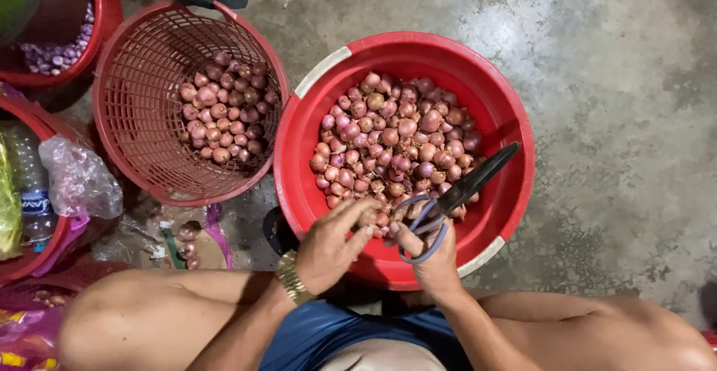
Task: Trimming the roots and tops of shallots using a pair of scissors while sitting on the floor.
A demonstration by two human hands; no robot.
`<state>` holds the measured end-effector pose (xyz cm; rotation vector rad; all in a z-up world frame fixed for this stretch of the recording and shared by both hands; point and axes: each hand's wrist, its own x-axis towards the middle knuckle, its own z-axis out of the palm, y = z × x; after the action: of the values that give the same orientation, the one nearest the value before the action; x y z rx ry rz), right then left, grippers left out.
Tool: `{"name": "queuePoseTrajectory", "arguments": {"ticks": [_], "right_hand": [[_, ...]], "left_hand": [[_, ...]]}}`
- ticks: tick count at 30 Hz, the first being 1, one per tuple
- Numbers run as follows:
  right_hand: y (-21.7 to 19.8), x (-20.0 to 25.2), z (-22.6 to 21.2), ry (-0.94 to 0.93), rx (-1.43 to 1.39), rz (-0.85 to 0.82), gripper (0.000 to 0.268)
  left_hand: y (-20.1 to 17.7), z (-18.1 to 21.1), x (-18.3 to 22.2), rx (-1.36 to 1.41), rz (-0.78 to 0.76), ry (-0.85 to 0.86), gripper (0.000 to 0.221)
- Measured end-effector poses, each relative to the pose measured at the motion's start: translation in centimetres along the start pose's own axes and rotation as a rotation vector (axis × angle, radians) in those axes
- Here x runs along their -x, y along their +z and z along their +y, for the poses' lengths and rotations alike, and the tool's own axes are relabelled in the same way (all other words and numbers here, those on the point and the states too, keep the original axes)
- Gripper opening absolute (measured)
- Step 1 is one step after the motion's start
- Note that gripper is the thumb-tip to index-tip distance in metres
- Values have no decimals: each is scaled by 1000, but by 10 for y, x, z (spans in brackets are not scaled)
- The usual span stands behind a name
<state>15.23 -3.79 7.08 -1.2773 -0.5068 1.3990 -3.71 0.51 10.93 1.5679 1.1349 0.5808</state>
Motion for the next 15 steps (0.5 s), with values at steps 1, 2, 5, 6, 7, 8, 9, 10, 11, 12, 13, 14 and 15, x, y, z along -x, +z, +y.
{"name": "queuePoseTrajectory", "arguments": {"ticks": [1, 2, 5, 6, 7, 8, 9, 10, 11, 12, 13, 14, 15], "right_hand": [[1, 0, -1, 14, -2, 26, 28], [1, -2, -2, 15, 0, 22, 28], [-4, -8, 2, 77, 67, 64, 27], [-8, -9, 8, 97, 46, 102, 24], [-9, -12, 16, 119, 25, 129, 22], [-22, -13, 27, 124, 26, 102, 22], [-32, -16, 40, 113, 95, 96, 21], [-40, -19, 53, 99, 164, 88, 20], [-41, -18, 52, 109, 162, 35, 20], [-42, -17, 51, 89, 226, 42, 15], [-44, -18, 50, 64, 293, 49, 12], [-47, -17, 59, 68, 293, -6, 12], [-52, -18, 63, 91, 271, 23, 13]], "left_hand": [[-5, 2, 0, 62, 41, -31, 36], [-19, 6, 6, 63, 46, -32, 36], [-65, 31, 30, 89, 232, -189, 35], [-84, 45, 42, 195, 414, -252, 45], [-104, 59, 58, 300, 607, -313, 60], [-124, 64, 70, 295, 634, -314, 60], [-145, 70, 85, 241, 788, -136, 43], [-166, 76, 103, 176, 936, 44, 36], [-184, 59, 113, 150, 984, 40, 36], [-202, 43, 126, 100, 1137, 11, 28], [-219, 26, 142, 52, 1291, -18, 29], [-222, 7, 156, 30, 1341, -20, 29], [-227, -12, 166, -50, 1296, -207, 21]]}}
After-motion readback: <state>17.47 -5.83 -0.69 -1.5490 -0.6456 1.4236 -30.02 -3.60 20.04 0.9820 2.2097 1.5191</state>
